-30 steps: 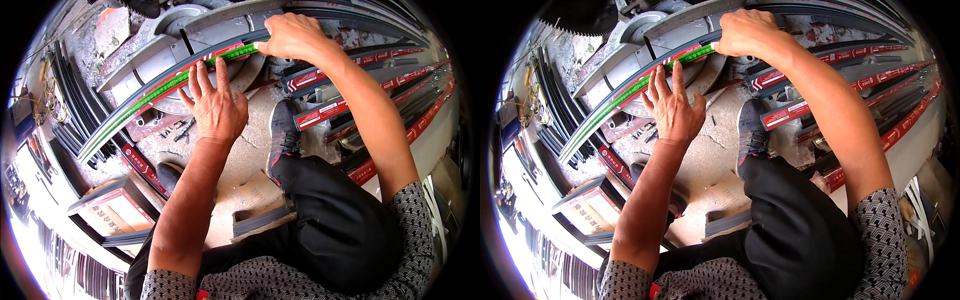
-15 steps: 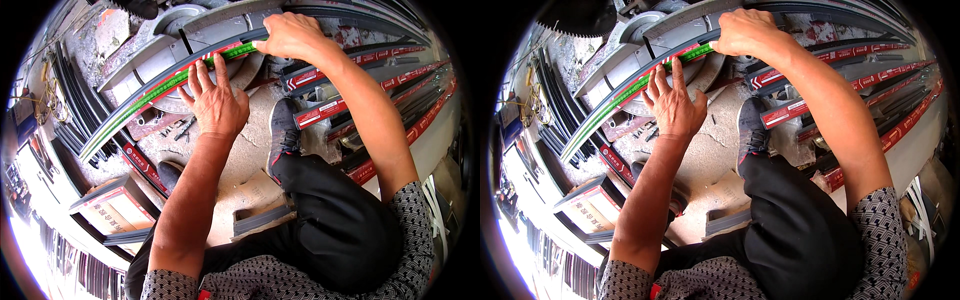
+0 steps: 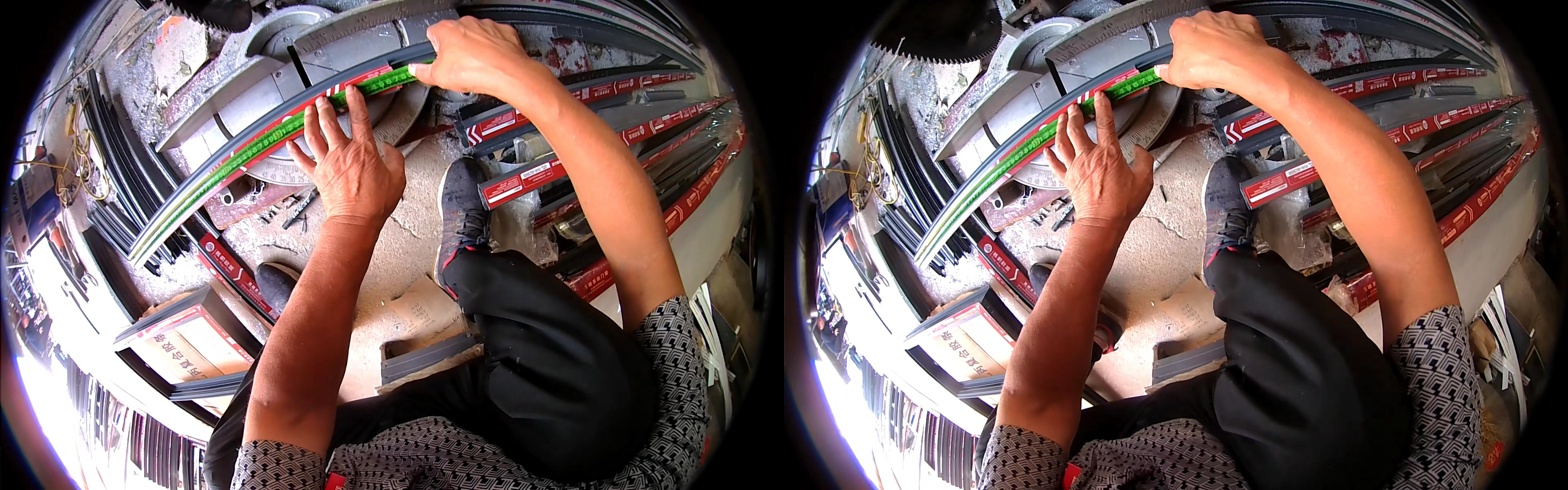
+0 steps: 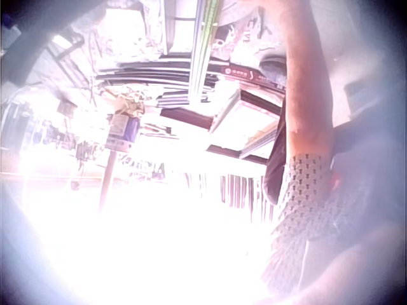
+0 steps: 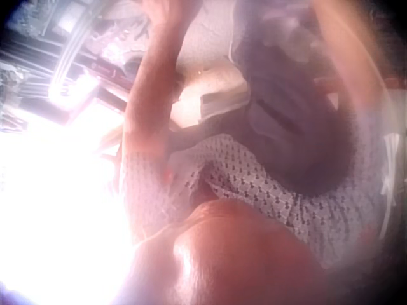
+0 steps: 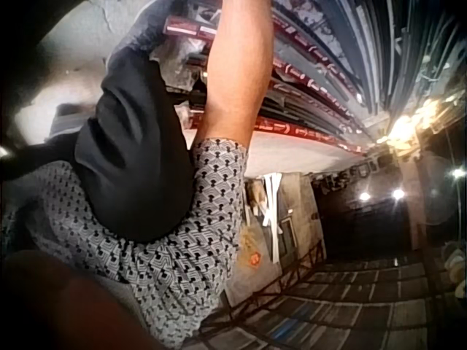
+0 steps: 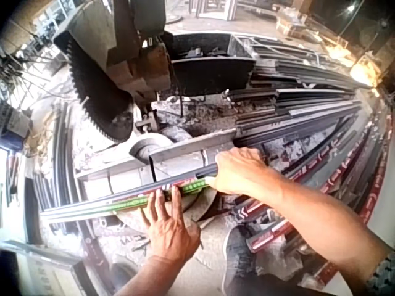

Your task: The person measures a long metal profile using a tape measure and marks it with a pen. They then place the profile into a miter saw and cut it. After cutting, they inspect the piece and place it on the floor with other cut pieces.

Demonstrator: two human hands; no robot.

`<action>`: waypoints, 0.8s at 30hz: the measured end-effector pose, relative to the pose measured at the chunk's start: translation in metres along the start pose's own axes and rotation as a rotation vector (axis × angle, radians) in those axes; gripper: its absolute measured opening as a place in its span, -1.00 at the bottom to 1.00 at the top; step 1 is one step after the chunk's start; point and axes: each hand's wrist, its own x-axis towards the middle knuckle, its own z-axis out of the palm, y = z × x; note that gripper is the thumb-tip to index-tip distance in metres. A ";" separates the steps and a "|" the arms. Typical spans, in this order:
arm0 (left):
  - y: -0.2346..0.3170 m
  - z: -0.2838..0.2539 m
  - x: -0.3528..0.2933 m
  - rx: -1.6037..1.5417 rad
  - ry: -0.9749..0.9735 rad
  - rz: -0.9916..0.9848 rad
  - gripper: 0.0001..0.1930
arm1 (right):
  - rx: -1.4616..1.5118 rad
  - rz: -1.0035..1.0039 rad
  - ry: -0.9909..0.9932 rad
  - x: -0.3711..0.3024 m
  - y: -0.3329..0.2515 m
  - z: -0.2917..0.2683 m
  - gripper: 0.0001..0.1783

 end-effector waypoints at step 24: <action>-0.001 0.003 -0.001 0.025 0.020 0.008 -0.07 | 0.017 -0.020 0.073 -0.003 0.001 0.004 -0.41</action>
